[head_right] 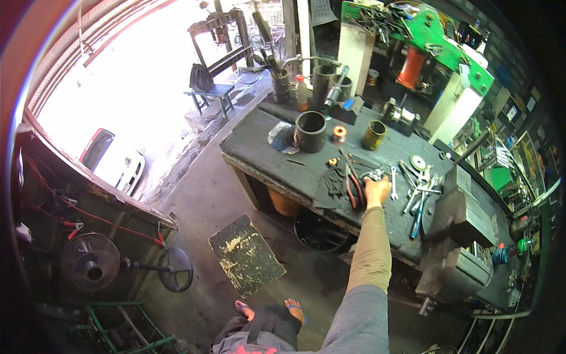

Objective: The person uses a screwdriver to pry and adjust a cylindrical mechanical part on a workbench, then moves to a sink area to scrub the part with a brush. The person handles the part repeatedly, inspecting it between actions.

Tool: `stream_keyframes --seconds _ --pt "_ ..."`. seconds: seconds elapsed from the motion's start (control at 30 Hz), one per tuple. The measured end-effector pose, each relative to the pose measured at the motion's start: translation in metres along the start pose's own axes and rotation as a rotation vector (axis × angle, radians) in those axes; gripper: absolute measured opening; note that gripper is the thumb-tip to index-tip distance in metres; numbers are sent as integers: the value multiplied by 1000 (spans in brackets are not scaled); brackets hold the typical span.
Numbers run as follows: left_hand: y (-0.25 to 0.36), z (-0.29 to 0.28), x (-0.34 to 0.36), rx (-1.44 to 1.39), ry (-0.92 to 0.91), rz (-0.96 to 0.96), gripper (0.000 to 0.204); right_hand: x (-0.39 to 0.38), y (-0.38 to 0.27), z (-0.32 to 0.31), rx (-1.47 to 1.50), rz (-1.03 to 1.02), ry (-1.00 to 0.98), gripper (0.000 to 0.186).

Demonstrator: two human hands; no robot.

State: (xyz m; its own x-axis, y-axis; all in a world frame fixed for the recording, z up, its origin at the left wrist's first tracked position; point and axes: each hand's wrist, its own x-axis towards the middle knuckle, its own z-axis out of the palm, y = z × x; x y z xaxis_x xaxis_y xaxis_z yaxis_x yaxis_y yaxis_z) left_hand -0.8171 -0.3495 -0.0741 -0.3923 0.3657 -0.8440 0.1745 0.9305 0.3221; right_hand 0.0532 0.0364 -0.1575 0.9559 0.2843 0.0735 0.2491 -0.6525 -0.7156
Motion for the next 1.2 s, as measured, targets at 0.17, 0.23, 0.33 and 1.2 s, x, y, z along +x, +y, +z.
stream_keyframes --seconds 0.17,0.23,0.33,1.2 --pt "14 -33 71 120 -64 -26 16 -12 -21 -9 -128 -51 78 67" --pt "21 -57 103 136 -59 -43 19 -40 -52 -9 -127 -92 247 62" --pt "38 -98 185 -21 -94 -102 32 -81 -92 -24 -109 -294 429 59" --pt "834 -1 224 407 -721 1305 50 -502 -529 249 1006 -46 -1101 64"
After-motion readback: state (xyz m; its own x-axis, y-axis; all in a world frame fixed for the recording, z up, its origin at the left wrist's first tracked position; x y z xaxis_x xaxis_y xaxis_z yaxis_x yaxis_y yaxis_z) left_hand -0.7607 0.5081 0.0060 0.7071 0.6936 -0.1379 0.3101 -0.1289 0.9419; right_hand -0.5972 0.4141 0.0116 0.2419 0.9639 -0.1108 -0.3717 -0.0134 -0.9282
